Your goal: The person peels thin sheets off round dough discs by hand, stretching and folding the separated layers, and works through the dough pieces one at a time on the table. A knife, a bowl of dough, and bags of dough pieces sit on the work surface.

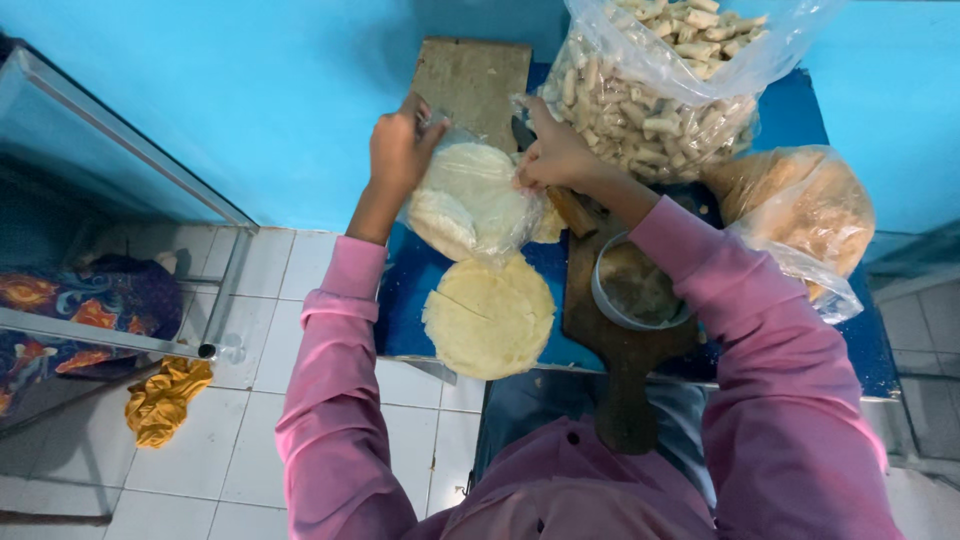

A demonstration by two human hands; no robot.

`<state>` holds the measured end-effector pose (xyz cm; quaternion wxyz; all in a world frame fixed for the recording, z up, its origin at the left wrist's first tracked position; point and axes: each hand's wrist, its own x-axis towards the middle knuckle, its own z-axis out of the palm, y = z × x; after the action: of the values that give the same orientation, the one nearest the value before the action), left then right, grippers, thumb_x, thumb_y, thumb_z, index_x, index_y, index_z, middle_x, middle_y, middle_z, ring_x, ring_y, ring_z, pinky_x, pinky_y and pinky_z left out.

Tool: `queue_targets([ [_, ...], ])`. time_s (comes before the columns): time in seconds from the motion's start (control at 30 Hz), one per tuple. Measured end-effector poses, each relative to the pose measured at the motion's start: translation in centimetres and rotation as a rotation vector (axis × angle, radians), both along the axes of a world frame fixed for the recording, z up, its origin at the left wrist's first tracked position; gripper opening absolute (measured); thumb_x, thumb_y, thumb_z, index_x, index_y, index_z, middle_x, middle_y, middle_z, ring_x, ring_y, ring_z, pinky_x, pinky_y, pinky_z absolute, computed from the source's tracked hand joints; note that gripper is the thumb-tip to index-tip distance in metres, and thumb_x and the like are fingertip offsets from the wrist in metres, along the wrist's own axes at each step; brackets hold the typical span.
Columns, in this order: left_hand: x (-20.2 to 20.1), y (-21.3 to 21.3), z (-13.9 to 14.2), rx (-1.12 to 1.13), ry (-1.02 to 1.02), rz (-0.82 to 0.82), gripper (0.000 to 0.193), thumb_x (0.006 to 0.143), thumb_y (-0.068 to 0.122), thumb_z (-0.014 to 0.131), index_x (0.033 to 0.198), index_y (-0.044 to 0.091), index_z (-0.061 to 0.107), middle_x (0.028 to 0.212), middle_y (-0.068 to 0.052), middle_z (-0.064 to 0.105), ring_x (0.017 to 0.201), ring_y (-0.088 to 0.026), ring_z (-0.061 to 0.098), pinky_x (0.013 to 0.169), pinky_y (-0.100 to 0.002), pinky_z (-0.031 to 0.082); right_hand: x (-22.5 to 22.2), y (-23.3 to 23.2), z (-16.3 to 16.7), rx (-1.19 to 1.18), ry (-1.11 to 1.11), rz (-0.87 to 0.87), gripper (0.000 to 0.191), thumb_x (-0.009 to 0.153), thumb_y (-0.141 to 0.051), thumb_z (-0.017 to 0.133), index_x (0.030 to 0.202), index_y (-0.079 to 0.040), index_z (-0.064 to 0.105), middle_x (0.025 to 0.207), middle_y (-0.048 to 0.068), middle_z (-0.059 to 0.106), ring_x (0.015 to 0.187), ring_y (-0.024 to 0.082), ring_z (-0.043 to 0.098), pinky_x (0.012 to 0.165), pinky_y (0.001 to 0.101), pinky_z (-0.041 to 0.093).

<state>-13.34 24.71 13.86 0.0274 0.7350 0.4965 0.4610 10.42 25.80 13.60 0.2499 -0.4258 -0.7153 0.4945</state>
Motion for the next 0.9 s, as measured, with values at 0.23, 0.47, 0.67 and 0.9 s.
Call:
queue_targets([
  [0.23,-0.7,-5.2,-1.5,0.059,0.23,-0.299,0.018,0.098,0.014,0.069,0.113,0.005,0.066,0.126,-0.017,0.065,0.12,-0.038,0.06,0.101,-0.049,0.05,0.2,-0.4,0.3,-0.029,0.125,-0.013,0.103,0.079,0.009,0.071,0.161,-0.011,0.011,0.085,0.018,0.071,0.066,0.019,0.072,0.057,0.0335,0.061],
  [0.47,0.1,-5.6,-4.3,-0.063,0.502,-0.282,0.051,0.104,0.037,0.052,0.15,0.016,0.054,0.156,-0.02,0.049,0.141,-0.05,0.042,0.112,-0.064,0.031,1.5,0.2,-0.2,0.387,-0.234,0.001,0.079,0.09,-0.009,0.073,0.152,-0.009,0.024,0.093,0.026,0.073,0.077,0.034,0.071,0.065,0.0442,0.057],
  [0.67,0.6,-4.6,-4.0,-0.107,0.554,-0.285,0.059,0.098,0.044,0.055,0.153,0.024,0.05,0.155,-0.02,0.047,0.14,-0.049,0.042,0.108,-0.062,0.034,2.9,-2.1,-2.3,0.563,-0.822,-0.002,0.079,0.085,-0.03,0.073,0.147,-0.007,0.03,0.105,0.029,0.069,0.096,0.047,0.068,0.082,0.0583,0.051],
  [0.9,0.4,-2.6,-2.5,-0.221,0.553,-0.382,0.056,0.097,0.04,0.051,0.151,0.024,0.052,0.154,-0.011,0.054,0.14,-0.036,0.047,0.115,-0.053,0.031,3.9,-1.2,-1.4,0.47,-0.556,-0.051,0.106,0.08,-0.021,0.073,0.162,-0.003,0.009,0.097,0.034,0.066,0.092,0.05,0.067,0.082,0.0528,0.054],
])
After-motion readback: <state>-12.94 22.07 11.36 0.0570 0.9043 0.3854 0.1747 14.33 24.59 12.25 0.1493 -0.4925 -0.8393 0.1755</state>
